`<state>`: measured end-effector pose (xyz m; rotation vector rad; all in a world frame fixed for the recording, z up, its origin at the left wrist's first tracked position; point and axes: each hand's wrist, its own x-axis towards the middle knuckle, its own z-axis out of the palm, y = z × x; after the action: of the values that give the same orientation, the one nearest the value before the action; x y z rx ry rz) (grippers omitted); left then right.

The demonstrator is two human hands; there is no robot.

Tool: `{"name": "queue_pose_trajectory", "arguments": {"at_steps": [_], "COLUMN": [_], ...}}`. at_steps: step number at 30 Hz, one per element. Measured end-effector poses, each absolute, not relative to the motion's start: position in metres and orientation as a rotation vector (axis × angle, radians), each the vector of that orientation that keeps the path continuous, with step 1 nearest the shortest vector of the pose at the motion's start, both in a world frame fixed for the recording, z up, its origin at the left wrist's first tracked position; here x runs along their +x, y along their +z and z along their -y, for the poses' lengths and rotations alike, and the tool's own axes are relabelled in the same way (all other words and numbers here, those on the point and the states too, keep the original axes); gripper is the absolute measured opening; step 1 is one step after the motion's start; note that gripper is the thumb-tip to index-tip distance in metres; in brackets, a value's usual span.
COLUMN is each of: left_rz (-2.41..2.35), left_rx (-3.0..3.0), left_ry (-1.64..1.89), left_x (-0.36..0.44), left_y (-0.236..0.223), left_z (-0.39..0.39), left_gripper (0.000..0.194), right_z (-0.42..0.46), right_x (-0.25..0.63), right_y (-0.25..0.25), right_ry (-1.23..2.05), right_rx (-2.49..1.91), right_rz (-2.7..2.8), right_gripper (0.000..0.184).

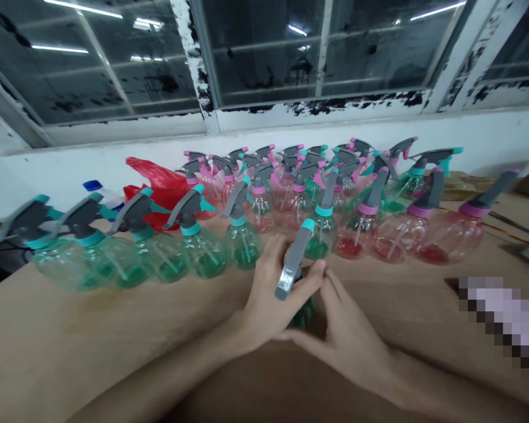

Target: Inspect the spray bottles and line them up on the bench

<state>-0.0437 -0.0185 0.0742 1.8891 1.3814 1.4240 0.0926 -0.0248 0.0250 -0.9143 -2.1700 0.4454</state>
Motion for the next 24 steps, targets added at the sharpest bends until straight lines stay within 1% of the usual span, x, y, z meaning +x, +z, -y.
{"name": "queue_pose_trajectory", "arguments": {"at_steps": [3,4,7,9,11,13,16,19,21,22,24], "left_rz": [-1.362,-1.351,-1.294,-1.243,-1.185,-1.126,-1.004,-0.734,-0.598,-0.578,-0.600], "left_rx": [1.888,1.887,1.889,1.912,1.957,1.997,2.082,2.445,2.766,2.892,3.055], "left_ry": [1.393,1.383,1.429,1.554,1.721,1.876,1.928,1.795,1.629,1.540,1.373], "left_x": [-0.046,-0.048,-0.051,-0.054,-0.057,-0.058,-0.058,-0.055,-0.054,-0.054,-0.055], "left_y": [0.076,0.076,0.076,0.074,0.073,0.071,0.067,0.060,0.052,0.047,0.037], "left_z": [0.018,0.018,0.016,0.015,0.015,0.016,0.020,0.022,0.022,0.022,0.018], "left_gripper": [0.019,0.025,0.052,0.058,0.055,0.050,0.035,0.018,0.004,0.006,0.018], "right_z": [0.020,0.018,0.008,0.000,-0.009,-0.018,-0.030,-0.041,-0.048,-0.051,-0.055], "right_x": [0.086,0.086,0.089,0.091,0.090,0.087,0.078,0.067,0.061,0.058,0.055], "right_y": [0.031,0.033,0.041,0.048,0.055,0.060,0.062,0.061,0.061,0.062,0.064], "right_ry": [0.306,0.249,0.097,0.045,0.017,0.004,-0.047,-0.111,-0.124,-0.128,-0.128], "right_rx": [-0.898,-0.889,-0.926,-0.981,-1.032,-1.046,-1.045,-1.089,-1.122,-1.134,-1.156], "right_rz": [2.184,2.204,2.271,2.301,2.313,2.326,2.359,2.360,2.342,2.333,2.317], "right_gripper": [0.051,0.048,0.035,0.026,0.021,0.020,0.018,0.018,0.027,0.034,0.044]}}
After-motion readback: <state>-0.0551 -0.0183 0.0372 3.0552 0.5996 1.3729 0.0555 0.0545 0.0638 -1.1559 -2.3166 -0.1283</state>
